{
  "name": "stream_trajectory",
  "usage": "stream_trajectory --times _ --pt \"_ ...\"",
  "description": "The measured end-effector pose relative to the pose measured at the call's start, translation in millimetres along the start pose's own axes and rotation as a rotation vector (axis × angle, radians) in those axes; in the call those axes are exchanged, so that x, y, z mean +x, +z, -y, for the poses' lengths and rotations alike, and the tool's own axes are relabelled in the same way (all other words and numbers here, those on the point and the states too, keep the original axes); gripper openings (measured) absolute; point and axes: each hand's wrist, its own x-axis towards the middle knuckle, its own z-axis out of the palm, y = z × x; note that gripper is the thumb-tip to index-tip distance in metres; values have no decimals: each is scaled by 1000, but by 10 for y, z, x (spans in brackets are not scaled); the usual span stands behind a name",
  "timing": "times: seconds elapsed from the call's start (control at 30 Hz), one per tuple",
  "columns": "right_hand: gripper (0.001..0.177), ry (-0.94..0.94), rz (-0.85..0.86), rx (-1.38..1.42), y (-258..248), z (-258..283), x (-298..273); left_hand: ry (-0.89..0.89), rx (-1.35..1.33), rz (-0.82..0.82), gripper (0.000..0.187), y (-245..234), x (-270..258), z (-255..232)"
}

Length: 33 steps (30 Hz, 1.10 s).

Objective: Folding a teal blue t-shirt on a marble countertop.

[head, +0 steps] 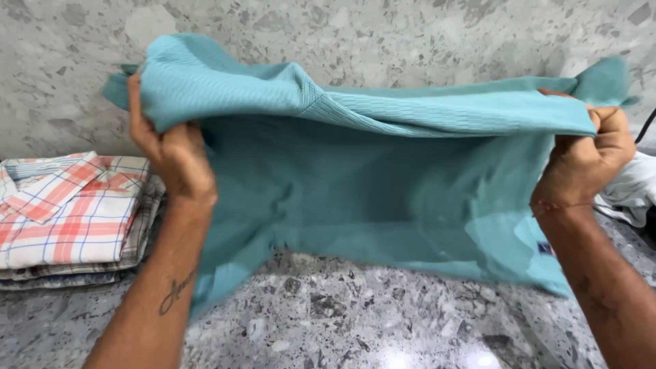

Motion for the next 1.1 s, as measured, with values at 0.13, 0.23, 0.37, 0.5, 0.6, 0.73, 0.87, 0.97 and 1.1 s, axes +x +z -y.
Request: stream_trajectory --times 0.13,0.23,0.37,0.5,0.6,0.73,0.87,0.97,1.1 --pt "31 11 82 -151 -545 -434 -268 -90 -34 91 41 -63 -275 -396" --pt "32 125 152 -349 -836 -645 -613 -195 150 173 44 -371 -574 -318" --pt "20 371 206 -438 -709 -430 -855 -337 286 270 49 -930 -937 152" --pt "20 238 337 -398 -580 -235 -1003 -323 280 314 45 -724 -1038 -49" --pt "24 358 282 -681 -550 -92 -1069 -232 567 281 38 -628 -1174 -184" --pt "21 112 386 -822 -750 -36 -1082 -175 808 215 34 -628 -1245 -419" --pt "34 -243 528 -880 -719 337 -1031 -244 800 210 38 -752 -1267 -716" --pt "30 60 532 -1025 -950 341 -1188 -335 794 271 37 -805 -1351 -940" --pt "23 134 583 -1016 -1354 207 -1435 -393 829 393 39 -969 -1497 -1089"
